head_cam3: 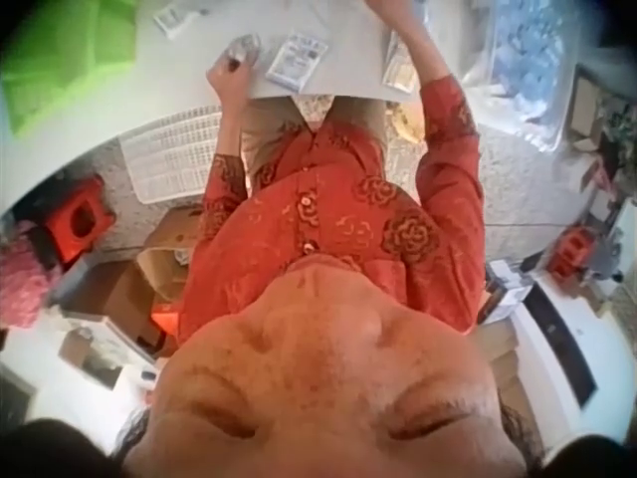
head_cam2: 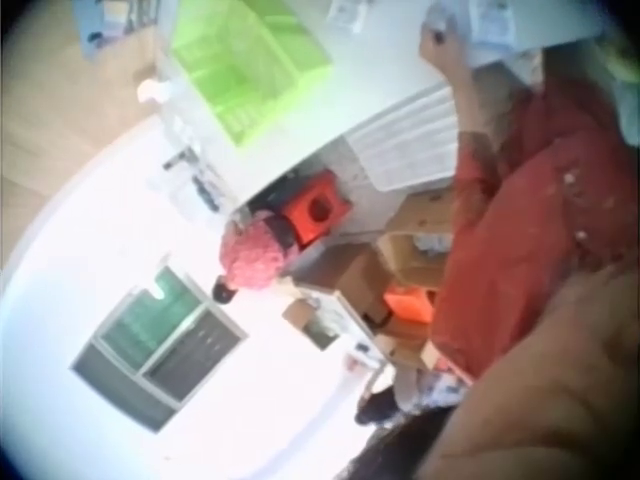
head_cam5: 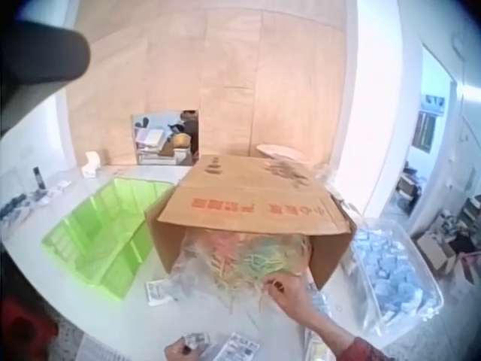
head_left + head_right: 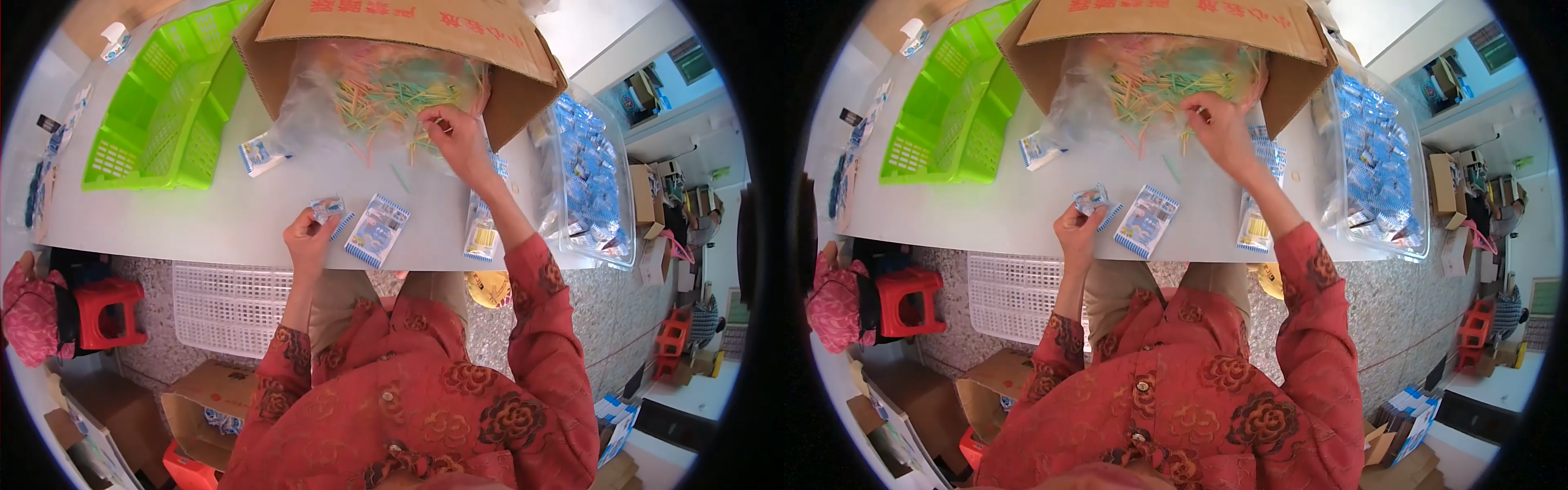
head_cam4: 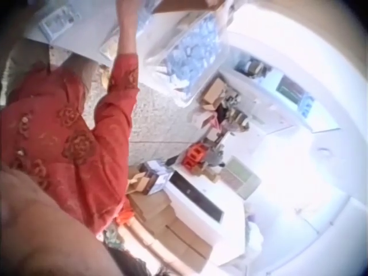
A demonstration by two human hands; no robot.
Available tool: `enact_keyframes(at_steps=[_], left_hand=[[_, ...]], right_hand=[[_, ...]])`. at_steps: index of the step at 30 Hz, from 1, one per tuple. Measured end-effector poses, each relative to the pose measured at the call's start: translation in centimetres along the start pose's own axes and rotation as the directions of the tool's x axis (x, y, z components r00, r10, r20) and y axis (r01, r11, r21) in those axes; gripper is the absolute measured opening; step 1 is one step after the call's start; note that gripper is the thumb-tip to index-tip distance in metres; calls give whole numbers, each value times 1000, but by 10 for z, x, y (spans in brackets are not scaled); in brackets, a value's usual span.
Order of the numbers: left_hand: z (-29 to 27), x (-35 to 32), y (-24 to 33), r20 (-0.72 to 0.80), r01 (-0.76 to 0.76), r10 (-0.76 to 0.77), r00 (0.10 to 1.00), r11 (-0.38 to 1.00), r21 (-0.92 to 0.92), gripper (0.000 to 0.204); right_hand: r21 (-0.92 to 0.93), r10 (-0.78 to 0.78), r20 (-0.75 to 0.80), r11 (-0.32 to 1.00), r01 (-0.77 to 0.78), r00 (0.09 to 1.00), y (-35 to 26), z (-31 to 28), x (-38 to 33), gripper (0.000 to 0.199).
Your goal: Packaging small quantities of colorful rubber bands into plastic packets.
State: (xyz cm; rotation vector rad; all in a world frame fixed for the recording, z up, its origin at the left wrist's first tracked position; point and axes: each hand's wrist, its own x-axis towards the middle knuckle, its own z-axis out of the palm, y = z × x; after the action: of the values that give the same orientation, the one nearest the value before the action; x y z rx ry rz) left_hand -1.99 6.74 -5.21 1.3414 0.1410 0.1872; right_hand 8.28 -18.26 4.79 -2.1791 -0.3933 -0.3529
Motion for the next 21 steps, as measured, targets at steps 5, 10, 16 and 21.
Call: enact_keyframes(at_steps=[5,10,16,21], left_hand=[[-8,1,-18,118,-63,54,992,995,72,21],[-8,1,-16,133,-116,102,986,987,108,17],[-2,3,-7,179,-140,108,978,974,177,15],[-6,1,-12,168,-120,98,981,984,128,13]], right_hand=[[-191,61,28,980,-55,998,59,12,37,13],[-605,71,181,794,55,981,70,40,58,16],[-705,180,107,707,-53,978,108,39,80,13],[-613,3,267,772,167,964,92,29,89,13]])
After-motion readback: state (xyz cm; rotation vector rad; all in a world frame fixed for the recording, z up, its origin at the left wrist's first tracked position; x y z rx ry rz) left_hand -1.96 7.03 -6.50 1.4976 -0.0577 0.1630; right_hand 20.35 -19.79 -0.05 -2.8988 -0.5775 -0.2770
